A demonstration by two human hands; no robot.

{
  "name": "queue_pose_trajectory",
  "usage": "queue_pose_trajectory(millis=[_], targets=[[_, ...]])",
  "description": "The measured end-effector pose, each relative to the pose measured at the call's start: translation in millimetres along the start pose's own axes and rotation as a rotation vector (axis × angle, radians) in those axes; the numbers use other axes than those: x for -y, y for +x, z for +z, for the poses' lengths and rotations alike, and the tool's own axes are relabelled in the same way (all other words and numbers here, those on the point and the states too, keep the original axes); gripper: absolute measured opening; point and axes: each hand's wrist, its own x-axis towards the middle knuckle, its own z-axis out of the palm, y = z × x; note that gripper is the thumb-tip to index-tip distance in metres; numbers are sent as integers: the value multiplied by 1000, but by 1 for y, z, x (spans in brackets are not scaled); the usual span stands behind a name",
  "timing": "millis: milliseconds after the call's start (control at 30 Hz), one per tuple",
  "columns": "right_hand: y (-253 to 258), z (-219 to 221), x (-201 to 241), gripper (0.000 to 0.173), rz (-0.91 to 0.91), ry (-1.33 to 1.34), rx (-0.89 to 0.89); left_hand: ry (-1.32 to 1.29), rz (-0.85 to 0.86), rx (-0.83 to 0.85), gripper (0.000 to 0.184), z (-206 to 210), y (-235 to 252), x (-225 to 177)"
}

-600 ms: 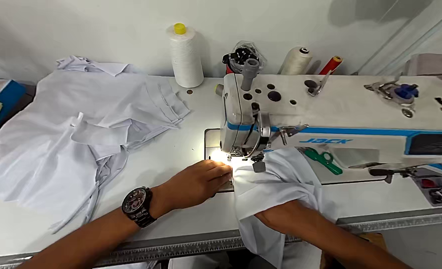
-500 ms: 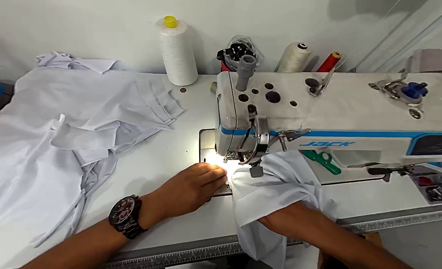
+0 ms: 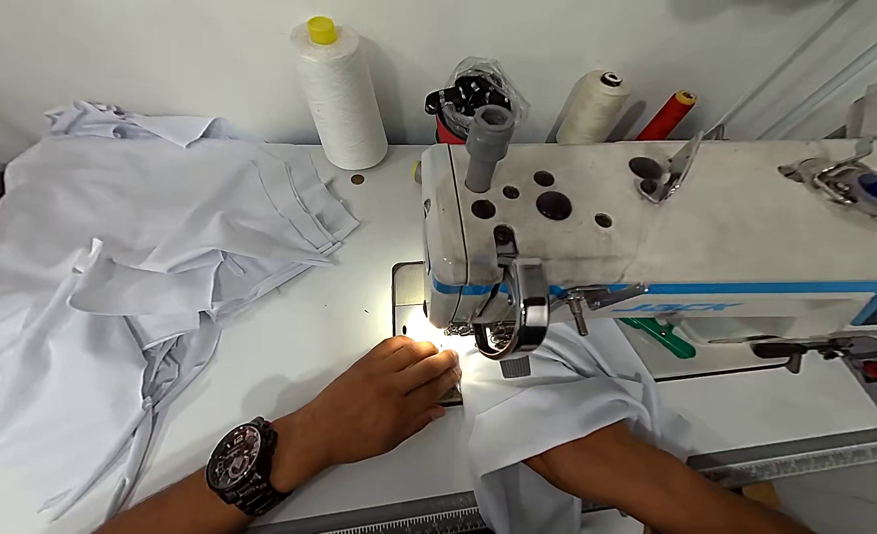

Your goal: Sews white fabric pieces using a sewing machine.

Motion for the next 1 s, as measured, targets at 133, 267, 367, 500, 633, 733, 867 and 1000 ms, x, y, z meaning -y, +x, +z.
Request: queue_pose_trajectory(millis=[133,267,367,500,633,733,867,1000], targets=[[3,2,6,41,10,-22,-5,19,5,-12,37,-3,-2,0],[9,9,-5,40,-96,-134,-188,44,-33,-20,36,-4,-5,2],[17,18,-21,43,-179,-183,-299,46,-56,-30,35,-4,-1,5],[26,11,-28,43,-217,-205,-295,43,-88,-36,34,-6,2,6],[29,11,-31,43,-214,-205,-301,55,-127,-46,34,-4,2,4],[29,13,-31,42,-205,-183,-309,68,-151,-58,34,-4,3,3],[29,15,-30,42,-196,-188,-324,86,-171,-69,35,-3,3,2],[29,16,-31,44,-188,-190,-318,79,-188,-60,35,-3,2,0]])
